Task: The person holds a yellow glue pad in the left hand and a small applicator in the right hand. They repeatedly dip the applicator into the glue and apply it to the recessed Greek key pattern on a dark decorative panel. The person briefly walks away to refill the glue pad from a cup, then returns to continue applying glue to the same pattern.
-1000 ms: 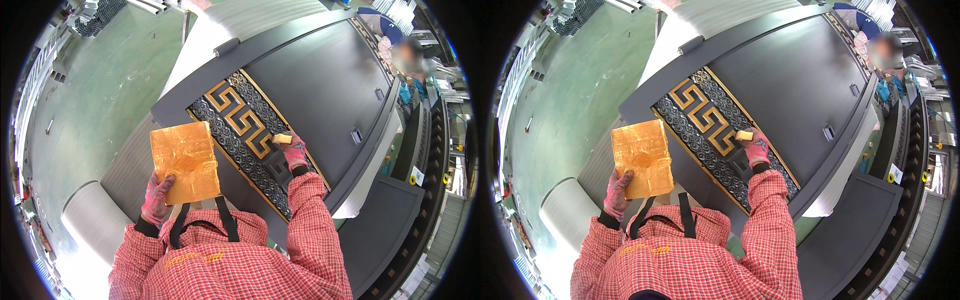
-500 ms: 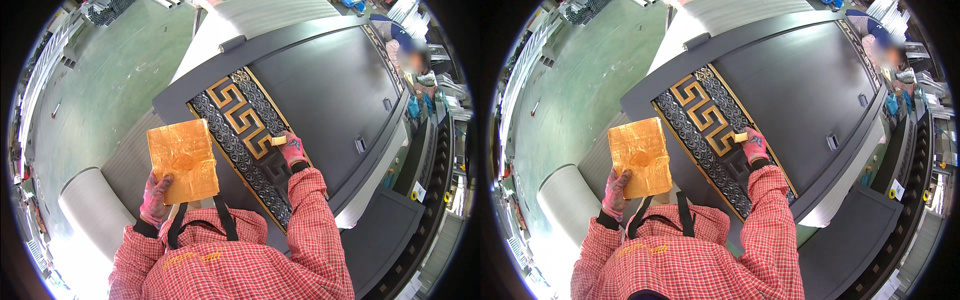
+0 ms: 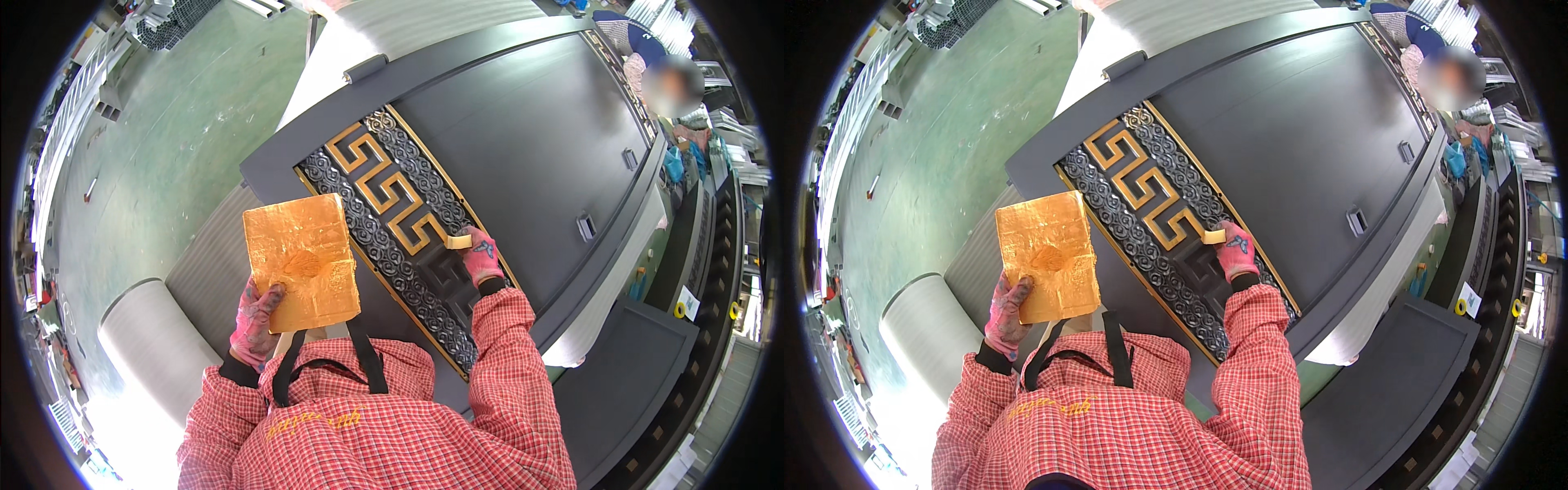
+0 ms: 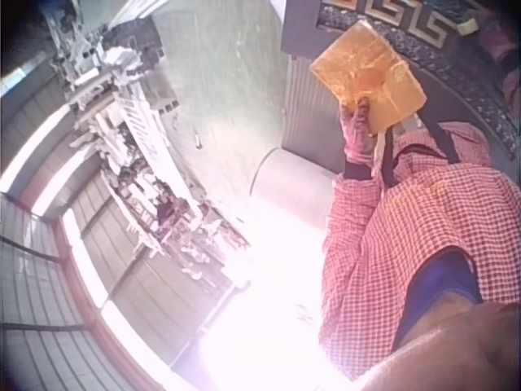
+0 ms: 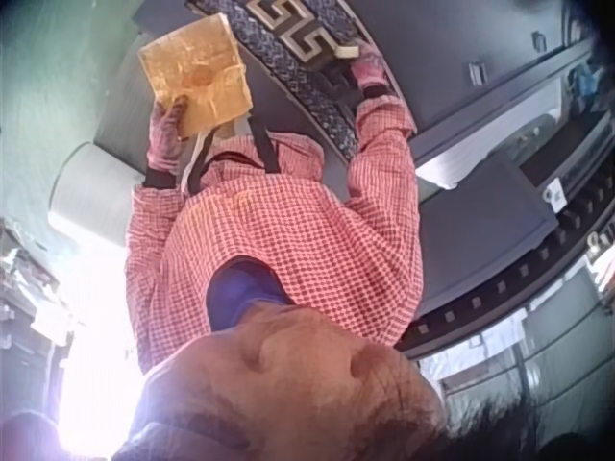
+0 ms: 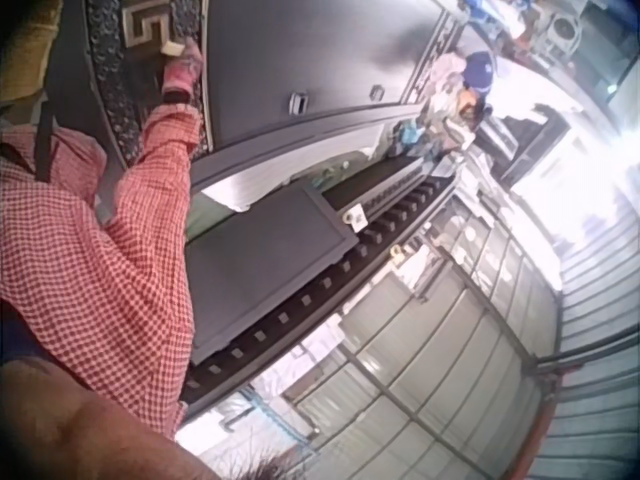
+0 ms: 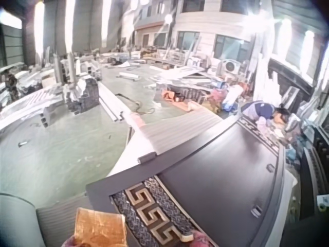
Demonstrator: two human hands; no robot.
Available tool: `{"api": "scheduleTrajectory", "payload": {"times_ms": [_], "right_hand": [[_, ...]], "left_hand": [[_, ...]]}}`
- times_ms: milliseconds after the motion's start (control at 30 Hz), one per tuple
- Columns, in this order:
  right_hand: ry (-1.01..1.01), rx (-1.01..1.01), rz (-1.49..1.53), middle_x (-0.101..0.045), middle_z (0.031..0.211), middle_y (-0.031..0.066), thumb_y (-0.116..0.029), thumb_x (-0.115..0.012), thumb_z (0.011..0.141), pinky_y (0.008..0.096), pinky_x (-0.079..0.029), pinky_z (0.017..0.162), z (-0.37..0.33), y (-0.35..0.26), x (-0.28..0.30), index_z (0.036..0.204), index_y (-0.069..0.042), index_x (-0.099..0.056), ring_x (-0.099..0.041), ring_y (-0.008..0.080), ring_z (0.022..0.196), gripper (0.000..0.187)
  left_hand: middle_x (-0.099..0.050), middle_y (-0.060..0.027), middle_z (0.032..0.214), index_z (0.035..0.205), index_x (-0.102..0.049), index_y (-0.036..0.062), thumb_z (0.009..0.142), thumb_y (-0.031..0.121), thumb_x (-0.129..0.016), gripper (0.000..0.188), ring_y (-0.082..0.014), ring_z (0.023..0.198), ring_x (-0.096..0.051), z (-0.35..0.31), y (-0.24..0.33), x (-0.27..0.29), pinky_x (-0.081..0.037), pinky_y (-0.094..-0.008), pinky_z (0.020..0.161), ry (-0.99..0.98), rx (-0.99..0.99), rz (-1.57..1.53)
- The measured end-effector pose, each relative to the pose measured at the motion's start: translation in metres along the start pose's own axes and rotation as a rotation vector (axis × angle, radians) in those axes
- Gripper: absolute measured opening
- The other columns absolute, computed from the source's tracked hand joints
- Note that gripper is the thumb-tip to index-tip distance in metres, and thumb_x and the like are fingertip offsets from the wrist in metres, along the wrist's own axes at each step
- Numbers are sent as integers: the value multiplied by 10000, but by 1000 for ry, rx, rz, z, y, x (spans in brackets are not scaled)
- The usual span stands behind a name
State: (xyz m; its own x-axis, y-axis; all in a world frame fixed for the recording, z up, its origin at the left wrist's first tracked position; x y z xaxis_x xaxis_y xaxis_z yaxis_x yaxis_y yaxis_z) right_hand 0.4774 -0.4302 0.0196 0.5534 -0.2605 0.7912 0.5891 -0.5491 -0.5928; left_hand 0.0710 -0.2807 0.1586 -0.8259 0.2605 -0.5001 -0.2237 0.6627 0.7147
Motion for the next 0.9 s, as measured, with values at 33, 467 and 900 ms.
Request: {"api": "scheduleTrajectory", "payload": {"times_ms": [33,467,900], "right_hand": [[11,9,4,-674,878,145,-13,-671,752,369,-509,714,-3,4,0,976,-77,-643,-653,338,832,235],[226,-293,263,-680,881,117,-73,-737,712,336,-507,728,-38,-8,-8,978,-34,-609,-664,266,806,297],[189,-410,252,-701,881,120,-155,-756,708,353,-516,728,-72,-30,-41,966,-55,-619,-684,283,816,309]], "left_hand": [[-539,-87,1287,1361,-398,50,920,139,-625,505,-227,1148,-571,0,1,-2,-509,-379,950,-3,-4,-1],[-546,-75,1265,1343,-412,50,920,150,-629,485,-201,1119,-577,-3,3,-3,-510,-350,927,-6,15,17],[-565,-51,1212,1312,-437,47,908,134,-644,462,-170,1056,-589,-2,4,6,-511,-330,910,-49,-7,-32]]}}
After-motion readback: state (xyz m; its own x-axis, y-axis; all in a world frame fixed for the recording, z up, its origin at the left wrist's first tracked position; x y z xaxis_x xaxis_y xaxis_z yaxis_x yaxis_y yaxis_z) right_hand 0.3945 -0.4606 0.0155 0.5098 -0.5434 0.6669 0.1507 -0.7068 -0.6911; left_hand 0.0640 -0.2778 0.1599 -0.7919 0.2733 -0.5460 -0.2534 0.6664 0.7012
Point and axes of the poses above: each hand's wrist, its own z-axis towards the middle knuckle, its own x-axis out of the back of the hand, y = z × x, the point moved 5 cm from there along z, towards the middle knuckle
